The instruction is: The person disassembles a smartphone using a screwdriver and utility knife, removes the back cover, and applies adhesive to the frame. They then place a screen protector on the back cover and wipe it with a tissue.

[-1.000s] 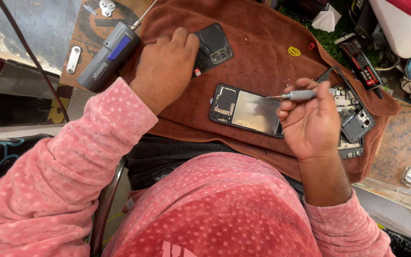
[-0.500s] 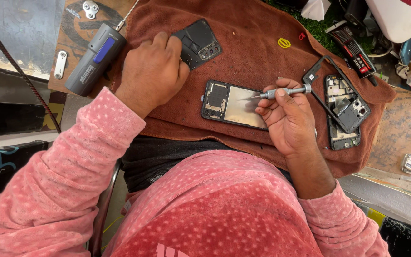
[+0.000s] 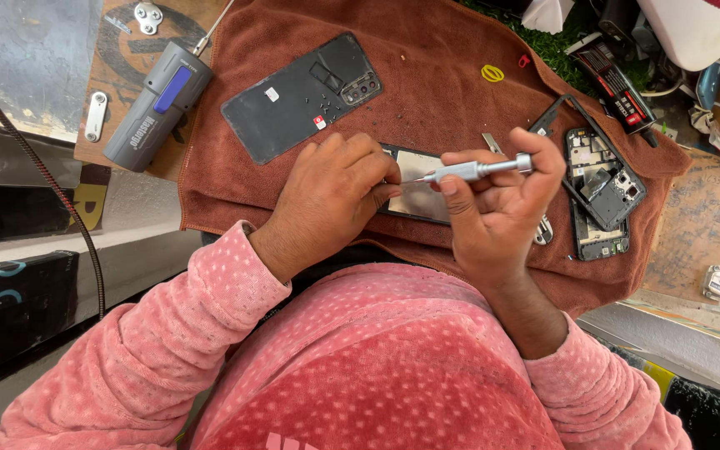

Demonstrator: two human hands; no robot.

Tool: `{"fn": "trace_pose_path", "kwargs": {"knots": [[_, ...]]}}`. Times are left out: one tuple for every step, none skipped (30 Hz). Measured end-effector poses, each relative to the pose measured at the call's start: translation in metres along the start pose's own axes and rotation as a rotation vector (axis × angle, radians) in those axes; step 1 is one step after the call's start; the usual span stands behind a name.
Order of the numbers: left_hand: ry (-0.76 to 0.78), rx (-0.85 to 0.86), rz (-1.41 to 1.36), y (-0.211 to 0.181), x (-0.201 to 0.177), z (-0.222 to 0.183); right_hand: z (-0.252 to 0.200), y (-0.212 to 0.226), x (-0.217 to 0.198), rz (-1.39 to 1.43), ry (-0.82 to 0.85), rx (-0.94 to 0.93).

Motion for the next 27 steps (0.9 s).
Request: {"fn": "trace_pose_path", "kwargs": {"knots": [[-0.007,-0.005,0.019,0.001,0.0,-0.001,-0.003,-0.001,0.001,-0.003,0.008,-0.005],[-0.015,-0.009,0.038,0.002,0.0,-0.002,-0.006,-0.002,0.003,-0.005,0.016,-0.011],[-0.025,-0.014,0.058,0.003,-0.001,-0.002,-0.007,-0.002,0.003,-0.01,0.021,-0.013],[-0.019,-0.016,0.059,0.003,0.0,-0.003,-0.008,-0.002,0.004,-0.015,0.026,-0.015],[-0.014,-0.02,0.063,0.004,0.0,-0.003,-0.007,-0.002,0.005,-0.02,0.028,-0.012],[-0.009,-0.023,0.066,0.004,-0.001,-0.004,-0.006,-0.002,0.006,-0.025,0.03,-0.01],[-0.01,-0.018,0.083,0.004,-0.001,-0.004,-0.005,-0.001,0.01,-0.022,0.065,-0.017],[-0.012,-0.014,0.099,0.004,0.0,-0.004,-0.004,0.001,0.014,-0.019,0.099,-0.023],[-0.014,-0.01,0.117,0.005,-0.001,-0.005,-0.003,0.003,0.019,-0.014,0.135,-0.03],[-0.014,-0.005,0.131,0.005,0.0,-0.005,-0.002,0.005,0.023,-0.023,0.164,-0.043],[-0.015,0.001,0.144,0.005,0.0,-0.006,-0.001,0.009,0.027,-0.032,0.193,-0.057],[-0.016,0.006,0.157,0.005,0.002,-0.006,0.0,0.011,0.03,-0.04,0.222,-0.071],[-0.026,0.009,0.166,0.005,0.002,-0.006,0.0,0.013,0.031,-0.099,0.222,-0.095],[-0.036,0.013,0.176,0.005,0.003,-0.006,0.001,0.014,0.031,-0.157,0.222,-0.119],[-0.047,0.019,0.185,0.005,0.004,-0.007,0.002,0.015,0.031,-0.217,0.22,-0.146],[-0.048,0.02,0.193,0.005,0.006,-0.007,0.003,0.015,0.032,-0.242,0.227,-0.149],[-0.049,0.022,0.199,0.005,0.009,-0.007,0.004,0.014,0.032,-0.27,0.233,-0.152],[-0.051,0.023,0.204,0.005,0.011,-0.007,0.005,0.014,0.032,-0.297,0.24,-0.154],[-0.049,0.029,0.212,0.005,0.012,-0.008,0.005,0.016,0.034,-0.319,0.255,-0.17],[-0.046,0.035,0.22,0.006,0.012,-0.009,0.005,0.019,0.036,-0.34,0.271,-0.186],[-0.043,0.041,0.227,0.006,0.013,-0.01,0.005,0.02,0.039,-0.361,0.286,-0.201],[-0.021,0.038,0.211,0.008,0.014,-0.011,0.006,0.02,0.041,-0.366,0.293,-0.2],[0.001,0.036,0.193,0.009,0.016,-0.012,0.007,0.02,0.042,-0.372,0.298,-0.199],[0.022,0.035,0.175,0.01,0.018,-0.013,0.008,0.019,0.043,-0.379,0.304,-0.198],[0.013,0.041,0.176,0.01,0.018,-0.013,0.008,0.019,0.043,-0.397,0.303,-0.197],[0.003,0.047,0.177,0.01,0.017,-0.014,0.008,0.018,0.043,-0.415,0.302,-0.197],[-0.008,0.05,0.177,0.01,0.017,-0.014,0.008,0.017,0.043,-0.434,0.303,-0.196]]}}
Point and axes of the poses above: each hand's wrist, its own z-axis towards the middle knuckle, its own x-axis out of the palm, y = z × x, the point moved 10 cm from there along z, towards the middle knuckle, and after that the axes turned 11 degrees about z, right-handed, at the moved point
